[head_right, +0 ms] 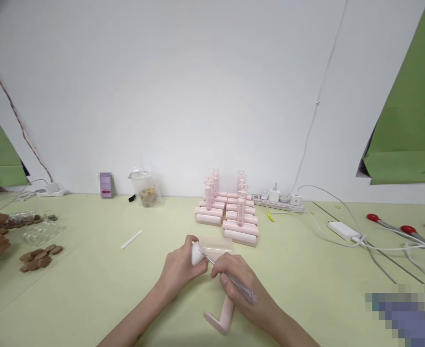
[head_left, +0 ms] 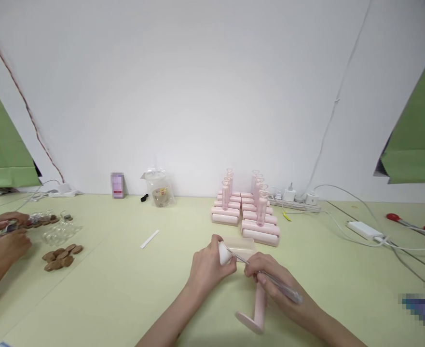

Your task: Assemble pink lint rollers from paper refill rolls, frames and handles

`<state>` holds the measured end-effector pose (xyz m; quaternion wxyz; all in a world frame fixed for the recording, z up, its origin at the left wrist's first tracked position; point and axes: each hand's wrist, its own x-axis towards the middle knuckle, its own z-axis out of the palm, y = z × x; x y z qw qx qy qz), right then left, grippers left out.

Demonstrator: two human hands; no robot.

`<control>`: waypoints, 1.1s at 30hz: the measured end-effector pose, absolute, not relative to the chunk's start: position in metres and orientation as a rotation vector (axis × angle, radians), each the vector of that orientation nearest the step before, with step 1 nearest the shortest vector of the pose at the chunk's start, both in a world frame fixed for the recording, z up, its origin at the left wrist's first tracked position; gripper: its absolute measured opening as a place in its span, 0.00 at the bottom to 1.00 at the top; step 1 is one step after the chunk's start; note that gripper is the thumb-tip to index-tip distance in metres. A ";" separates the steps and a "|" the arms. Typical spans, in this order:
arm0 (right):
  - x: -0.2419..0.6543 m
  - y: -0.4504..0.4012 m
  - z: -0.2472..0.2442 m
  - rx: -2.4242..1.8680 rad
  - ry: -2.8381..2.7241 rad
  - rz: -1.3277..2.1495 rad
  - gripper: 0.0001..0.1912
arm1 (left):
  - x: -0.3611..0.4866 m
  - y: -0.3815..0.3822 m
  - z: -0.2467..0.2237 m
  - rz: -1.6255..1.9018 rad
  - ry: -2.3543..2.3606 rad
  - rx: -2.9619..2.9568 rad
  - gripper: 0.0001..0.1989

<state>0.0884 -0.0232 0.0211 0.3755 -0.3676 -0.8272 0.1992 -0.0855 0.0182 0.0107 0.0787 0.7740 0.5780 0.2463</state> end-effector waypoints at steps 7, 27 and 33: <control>0.087 -0.024 0.020 -0.888 -2.163 0.398 0.09 | -0.087 0.018 0.011 0.725 1.714 2.338 0.15; 0.096 -0.005 0.018 -1.177 -1.891 0.634 0.14 | -0.099 0.032 0.016 0.773 1.845 2.156 0.22; 0.037 -0.017 0.017 -1.029 -2.430 0.334 0.09 | -0.137 0.050 0.030 1.256 1.981 1.707 0.18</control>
